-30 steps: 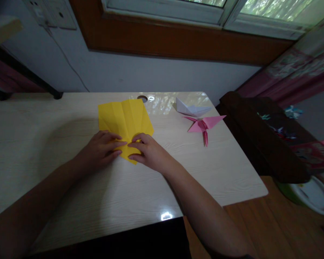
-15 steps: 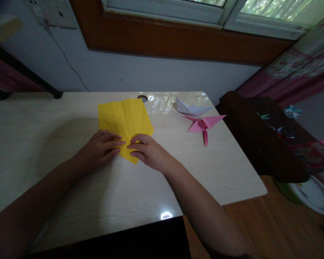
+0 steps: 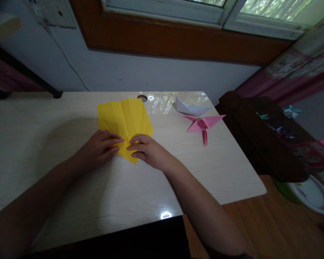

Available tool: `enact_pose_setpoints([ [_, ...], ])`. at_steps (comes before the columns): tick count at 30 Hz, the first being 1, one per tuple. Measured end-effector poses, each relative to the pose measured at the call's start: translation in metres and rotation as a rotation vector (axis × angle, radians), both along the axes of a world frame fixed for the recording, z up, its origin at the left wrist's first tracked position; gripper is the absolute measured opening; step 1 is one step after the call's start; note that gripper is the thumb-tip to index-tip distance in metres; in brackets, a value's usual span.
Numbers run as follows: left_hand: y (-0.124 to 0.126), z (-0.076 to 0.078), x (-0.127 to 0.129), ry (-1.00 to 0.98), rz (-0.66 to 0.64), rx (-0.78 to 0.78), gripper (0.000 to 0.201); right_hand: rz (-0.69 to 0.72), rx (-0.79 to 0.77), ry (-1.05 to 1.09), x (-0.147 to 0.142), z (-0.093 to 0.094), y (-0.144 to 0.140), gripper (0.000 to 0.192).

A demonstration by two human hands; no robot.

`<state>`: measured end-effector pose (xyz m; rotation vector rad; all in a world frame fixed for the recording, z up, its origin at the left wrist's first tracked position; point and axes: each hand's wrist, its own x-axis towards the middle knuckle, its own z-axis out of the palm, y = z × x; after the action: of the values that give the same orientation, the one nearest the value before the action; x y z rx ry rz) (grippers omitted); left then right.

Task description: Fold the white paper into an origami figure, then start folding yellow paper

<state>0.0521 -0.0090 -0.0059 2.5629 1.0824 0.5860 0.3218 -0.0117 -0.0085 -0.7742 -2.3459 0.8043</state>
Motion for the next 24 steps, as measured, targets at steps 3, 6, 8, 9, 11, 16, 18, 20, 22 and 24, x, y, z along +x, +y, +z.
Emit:
enact_pose_setpoints([
  [3,0.0015,0.0000,0.0001,-0.053,0.074,-0.028,0.035,0.000,0.002,-0.001,-0.0003,0.0015,-0.0005,0.026],
  [6,0.0038,0.0012,-0.0001,-0.091,0.195,-0.086,0.037,-0.003,0.001,-0.005,-0.0006,0.0027,-0.0006,0.026],
  [8,0.0055,0.0022,-0.0004,-0.102,0.271,-0.139,0.037,0.001,0.004,-0.007,-0.0007,0.0030,-0.0005,0.026],
  [9,0.0061,0.0025,-0.0007,-0.105,0.300,-0.162,0.038,0.005,0.006,-0.006,-0.0007,0.0031,-0.0004,0.025],
  [11,0.0069,0.0024,-0.0011,-0.116,0.335,-0.193,0.043,0.010,0.010,-0.001,-0.0006,0.0032,-0.0004,0.025],
  [16,0.0066,-0.0006,-0.0025,-0.132,0.350,-0.198,0.045,0.004,0.010,-0.012,-0.0002,0.0034,-0.0005,0.025],
  [18,0.0063,-0.0011,-0.0029,-0.114,0.329,-0.186,0.042,0.007,0.008,-0.014,0.0000,0.0037,-0.0005,0.024],
  [20,0.0061,-0.0006,-0.0028,-0.079,0.307,-0.165,0.037,0.013,0.005,-0.010,0.0003,0.0039,-0.0007,0.024],
  [22,0.0059,0.0000,-0.0022,-0.036,0.271,-0.144,0.030,0.020,0.006,-0.004,0.0006,0.0040,-0.0009,0.026],
  [24,0.0057,0.0000,-0.0009,-0.006,0.236,-0.115,0.027,0.024,0.011,-0.001,0.0008,0.0040,-0.0011,0.028],
])
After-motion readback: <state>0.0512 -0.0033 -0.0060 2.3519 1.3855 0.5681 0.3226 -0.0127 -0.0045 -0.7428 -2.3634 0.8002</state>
